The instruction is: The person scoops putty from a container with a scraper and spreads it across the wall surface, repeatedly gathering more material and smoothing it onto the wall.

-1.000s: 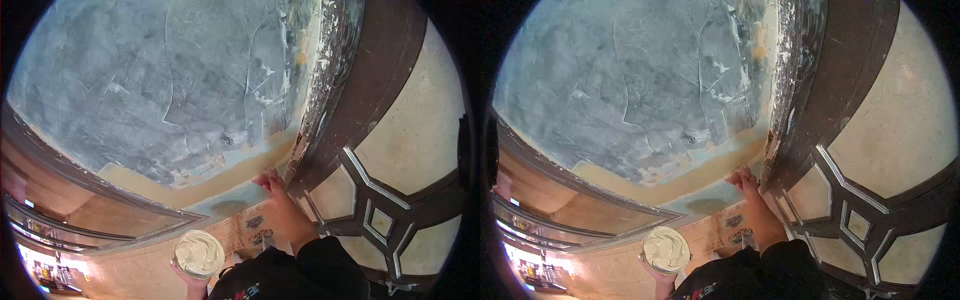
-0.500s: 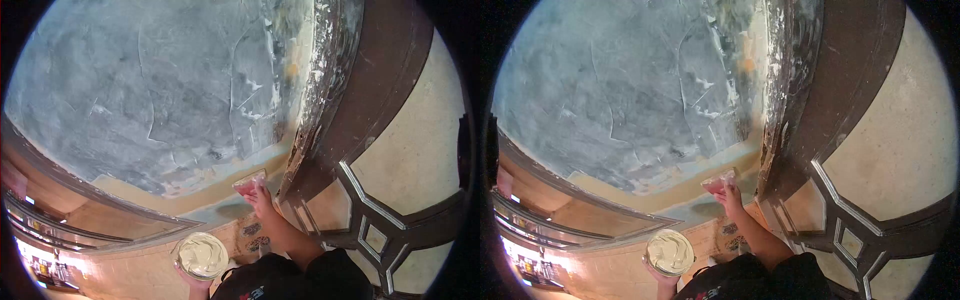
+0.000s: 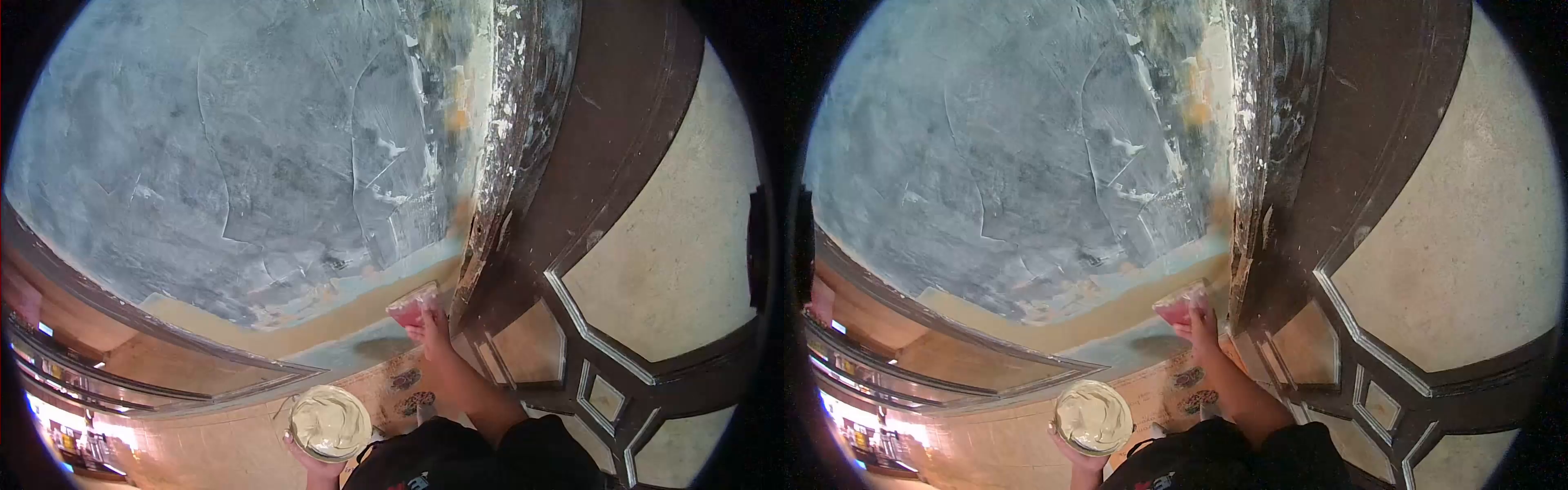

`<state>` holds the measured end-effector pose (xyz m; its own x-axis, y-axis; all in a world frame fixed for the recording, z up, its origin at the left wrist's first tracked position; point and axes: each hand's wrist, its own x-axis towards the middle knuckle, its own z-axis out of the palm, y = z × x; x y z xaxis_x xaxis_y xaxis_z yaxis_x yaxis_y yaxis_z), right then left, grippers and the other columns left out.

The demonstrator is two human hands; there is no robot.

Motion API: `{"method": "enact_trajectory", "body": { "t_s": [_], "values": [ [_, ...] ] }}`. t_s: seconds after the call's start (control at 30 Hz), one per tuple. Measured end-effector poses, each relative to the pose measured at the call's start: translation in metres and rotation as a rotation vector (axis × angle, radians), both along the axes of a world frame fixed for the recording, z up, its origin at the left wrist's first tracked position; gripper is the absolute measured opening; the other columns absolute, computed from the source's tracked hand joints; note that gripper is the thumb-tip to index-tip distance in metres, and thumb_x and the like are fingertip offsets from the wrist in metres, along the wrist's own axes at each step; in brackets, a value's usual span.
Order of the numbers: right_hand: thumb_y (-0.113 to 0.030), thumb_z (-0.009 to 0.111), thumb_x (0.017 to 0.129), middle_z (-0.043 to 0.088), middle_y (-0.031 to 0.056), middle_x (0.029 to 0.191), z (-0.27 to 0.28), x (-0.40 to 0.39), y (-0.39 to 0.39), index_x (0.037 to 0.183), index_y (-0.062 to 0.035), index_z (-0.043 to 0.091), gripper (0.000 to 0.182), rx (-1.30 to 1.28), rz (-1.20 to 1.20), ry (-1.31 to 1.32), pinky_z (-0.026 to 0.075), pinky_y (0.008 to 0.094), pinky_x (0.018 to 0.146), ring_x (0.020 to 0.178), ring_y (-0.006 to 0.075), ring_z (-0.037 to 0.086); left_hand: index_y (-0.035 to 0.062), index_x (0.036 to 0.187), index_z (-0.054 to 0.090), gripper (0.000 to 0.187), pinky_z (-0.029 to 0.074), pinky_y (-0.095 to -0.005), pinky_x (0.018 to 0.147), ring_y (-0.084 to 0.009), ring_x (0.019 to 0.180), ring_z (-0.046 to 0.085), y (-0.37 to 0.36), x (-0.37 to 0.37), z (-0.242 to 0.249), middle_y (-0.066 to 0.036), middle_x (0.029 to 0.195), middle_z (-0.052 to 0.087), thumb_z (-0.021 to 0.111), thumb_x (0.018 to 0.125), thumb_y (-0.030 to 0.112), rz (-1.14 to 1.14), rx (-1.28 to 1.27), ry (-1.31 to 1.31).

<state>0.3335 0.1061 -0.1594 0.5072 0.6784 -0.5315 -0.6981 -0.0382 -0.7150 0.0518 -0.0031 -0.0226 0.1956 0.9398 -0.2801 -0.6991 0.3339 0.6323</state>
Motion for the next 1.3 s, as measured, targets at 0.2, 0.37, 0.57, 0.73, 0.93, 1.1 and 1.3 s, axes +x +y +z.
{"method": "enact_trajectory", "body": {
  "t_s": [0.2,0.37,0.57,0.73,0.93,1.1,1.3],
  "values": [
    [-0.036,0.055,0.091,0.055,0.0085,0.091,-0.044,0.028,0.018,0.112,-0.0043,0.046,0.039,0.020,0.135,-0.239,0.056,0.0304,0.054,0.065,0.0223,0.064,0.0159,0.140,0.032,0.085,0.030,-0.0532,0.105,-0.0340,0.130,0.033,0.002,-0.008,-0.003,-0.011,0.145,0.031,0.028,0.078,0.075,-0.090,0.027,-0.077],
    [-0.019,0.050,0.092,0.055,0.0119,0.100,-0.136,-0.003,-0.054,0.123,-0.0107,0.039,0.033,-0.197,0.399,0.011,0.058,0.0359,0.067,0.075,0.0248,0.065,0.0141,0.141,0.030,0.080,0.030,-0.0511,0.105,-0.0325,0.129,0.036,-0.009,-0.006,0.004,-0.010,0.144,0.033,0.024,0.083,0.070,0.026,0.466,0.979],
    [-0.012,0.046,0.093,0.055,0.0155,0.105,-0.068,-0.040,-0.084,0.125,-0.0091,0.036,0.034,-0.242,0.805,-0.061,0.058,0.0412,0.071,0.088,0.0305,0.064,0.0167,0.138,0.037,0.075,0.034,-0.0527,0.103,-0.0325,0.128,0.038,0.007,-0.025,0.012,-0.009,0.142,0.037,0.027,0.083,0.067,0.015,-0.095,-0.432],
    [-0.011,0.047,0.094,0.056,0.0126,0.105,-0.017,-0.049,-0.036,0.117,-0.0054,0.042,0.025,0.057,0.809,-0.686,0.054,0.0325,0.074,0.091,0.0215,0.062,0.0159,0.138,0.036,0.080,0.034,-0.0525,0.103,-0.0337,0.128,0.038,0.035,-0.043,0.016,-0.010,0.142,0.036,0.041,0.077,0.068,0.012,0.089,-0.224],
    [-0.020,0.062,0.088,0.056,0.0079,0.106,0.134,-0.097,-0.040,0.107,-0.0065,0.049,0.027,0.547,0.624,-0.493,0.045,0.0290,0.082,0.095,0.0142,0.056,0.0152,0.140,0.031,0.085,0.035,-0.0522,0.103,-0.0340,0.128,0.037,0.037,-0.067,0.031,-0.011,0.144,0.032,0.047,0.074,0.066,0.023,0.169,-0.321],
    [-0.016,0.070,0.077,0.055,0.0067,0.103,0.223,-0.128,-0.048,0.098,-0.0089,0.055,0.027,0.649,0.673,-1.592,0.045,0.0380,0.082,0.094,0.0262,0.056,0.0128,0.141,0.031,0.087,0.035,-0.0510,0.104,-0.0338,0.128,0.038,0.038,-0.088,0.037,-0.012,0.142,0.034,0.051,0.073,0.064,0.024,0.169,-0.340],
    [-0.015,0.069,0.065,0.054,-0.0006,0.096,0.263,-0.162,-0.041,0.082,-0.0172,0.059,0.020,0.805,0.561,-2.149,0.044,0.0397,0.076,0.089,0.0229,0.054,0.0087,0.139,0.033,0.085,0.037,-0.0472,0.103,-0.0320,0.126,0.041,0.034,-0.107,0.055,-0.015,0.139,0.039,0.055,0.072,0.057,0.016,0.225,-0.326]
  ]
}}
